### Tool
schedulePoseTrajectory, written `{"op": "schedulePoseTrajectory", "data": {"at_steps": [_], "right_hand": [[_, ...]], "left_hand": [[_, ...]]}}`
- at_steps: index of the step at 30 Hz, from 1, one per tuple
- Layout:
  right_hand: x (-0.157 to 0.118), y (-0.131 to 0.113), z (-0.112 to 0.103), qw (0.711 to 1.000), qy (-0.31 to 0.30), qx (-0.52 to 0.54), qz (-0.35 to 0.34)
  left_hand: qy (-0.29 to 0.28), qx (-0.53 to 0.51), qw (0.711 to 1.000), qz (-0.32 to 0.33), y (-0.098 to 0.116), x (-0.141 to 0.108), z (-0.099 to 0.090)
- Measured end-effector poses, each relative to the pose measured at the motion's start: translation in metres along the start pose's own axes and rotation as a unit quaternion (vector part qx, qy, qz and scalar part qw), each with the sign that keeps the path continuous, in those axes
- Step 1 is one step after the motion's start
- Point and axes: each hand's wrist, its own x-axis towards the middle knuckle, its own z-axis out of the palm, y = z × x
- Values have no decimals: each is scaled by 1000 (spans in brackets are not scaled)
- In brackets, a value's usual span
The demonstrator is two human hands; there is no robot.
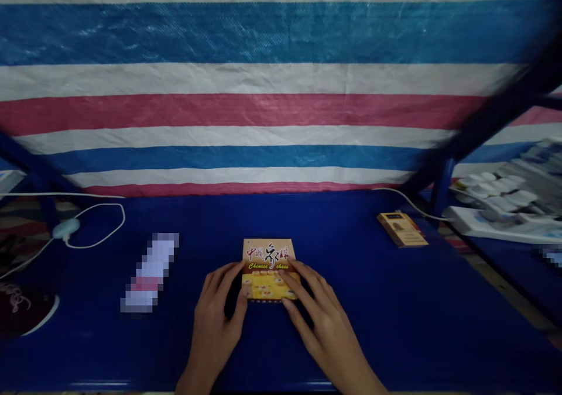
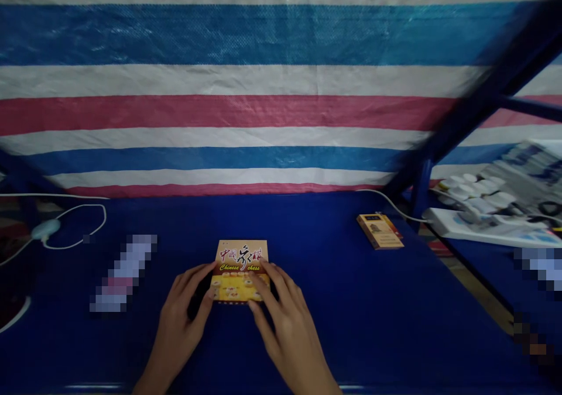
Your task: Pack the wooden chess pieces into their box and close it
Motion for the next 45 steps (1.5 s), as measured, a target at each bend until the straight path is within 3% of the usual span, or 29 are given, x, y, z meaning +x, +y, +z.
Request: {"op": "schedulePoseTrajectory", "data": {"at_steps": [5, 9, 12, 15, 20, 24, 29, 37, 45], "right_hand": [[-7, 9, -5, 999, -42, -1, -16], [2, 8, -15, 999, -37, 17, -3], [25, 12, -26, 998, -42, 20, -29], [55, 26, -32, 997, -48, 10, -61], [84, 55, -21, 992, -55, 51, -103], [83, 62, -16, 991, -68, 83, -76], [80, 64, -30, 986, -70, 149, -34], [71, 73, -23, 980, -94, 169, -49], [64, 63, -33, 983, -119, 122, -62]], "left_hand": [[3, 10, 1000, 18, 0, -1, 2], [29, -8, 999, 17, 2, 7, -3], [43, -10, 997, 67, 2, 29, -13], [19, -9, 993, 117, -5, 62, -19], [-32, 10, 989, 143, -27, 96, -8], [-51, 11, 988, 143, -39, 95, -1], [-55, -3, 992, 114, -40, 94, -11], [-73, -10, 990, 122, -38, 98, -5], [-125, 6, 979, 164, -43, 94, -24]]}}
